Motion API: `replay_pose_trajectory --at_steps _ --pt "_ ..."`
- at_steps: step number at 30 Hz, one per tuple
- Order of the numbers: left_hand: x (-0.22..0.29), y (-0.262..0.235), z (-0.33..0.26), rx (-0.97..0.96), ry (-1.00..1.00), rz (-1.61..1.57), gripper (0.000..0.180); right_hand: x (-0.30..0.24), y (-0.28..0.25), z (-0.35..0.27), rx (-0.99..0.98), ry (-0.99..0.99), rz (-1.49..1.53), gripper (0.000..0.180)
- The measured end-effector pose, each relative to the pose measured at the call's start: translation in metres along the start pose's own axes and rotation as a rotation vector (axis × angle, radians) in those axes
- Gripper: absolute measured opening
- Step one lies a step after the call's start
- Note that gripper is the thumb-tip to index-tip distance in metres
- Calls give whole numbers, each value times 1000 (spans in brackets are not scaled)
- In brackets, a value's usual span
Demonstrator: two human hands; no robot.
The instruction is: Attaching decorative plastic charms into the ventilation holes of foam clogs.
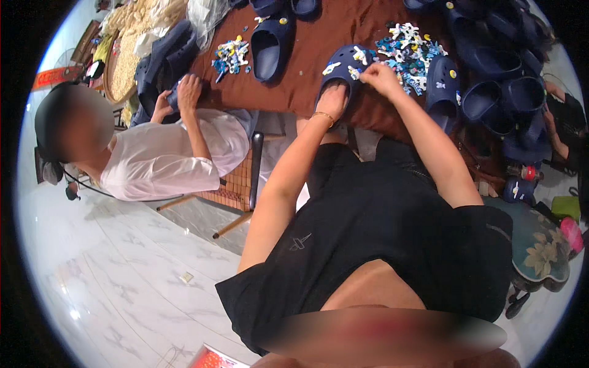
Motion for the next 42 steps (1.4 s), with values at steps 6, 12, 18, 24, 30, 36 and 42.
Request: replay_pose_trajectory --at_steps 6,12,18,24,30,36,42 --pt "2 -45 42 74 -23 100 26 29 -14 -78 27 99 259 15" --pt "-28 -137 125 286 -11 257 38 22 -74 -119 275 19 316 12" --pt "-40 -118 113 255 -5 298 49 19 -130 -155 691 -14 -76 11" --pt "-54 -71 75 154 63 754 39 49 -142 -169 760 152 -578 57" --pt "-73 -71 73 152 84 952 25 74 -134 -172 647 379 -590 46" --pt "-45 -65 55 144 202 818 21 73 -137 -171 737 340 -528 33" --pt "51 -30 7 79 179 -192 42 32 -120 -168 846 17 -361 30"
Point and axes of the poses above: each hand's wrist, its own z-axis towards the middle knuckle, its own y-axis out of the palm, x = y × z, the point moved 3 cm from there along z, towards the middle knuckle, and after that the axes turned 9 degrees about -z, right-handed, at the moved point
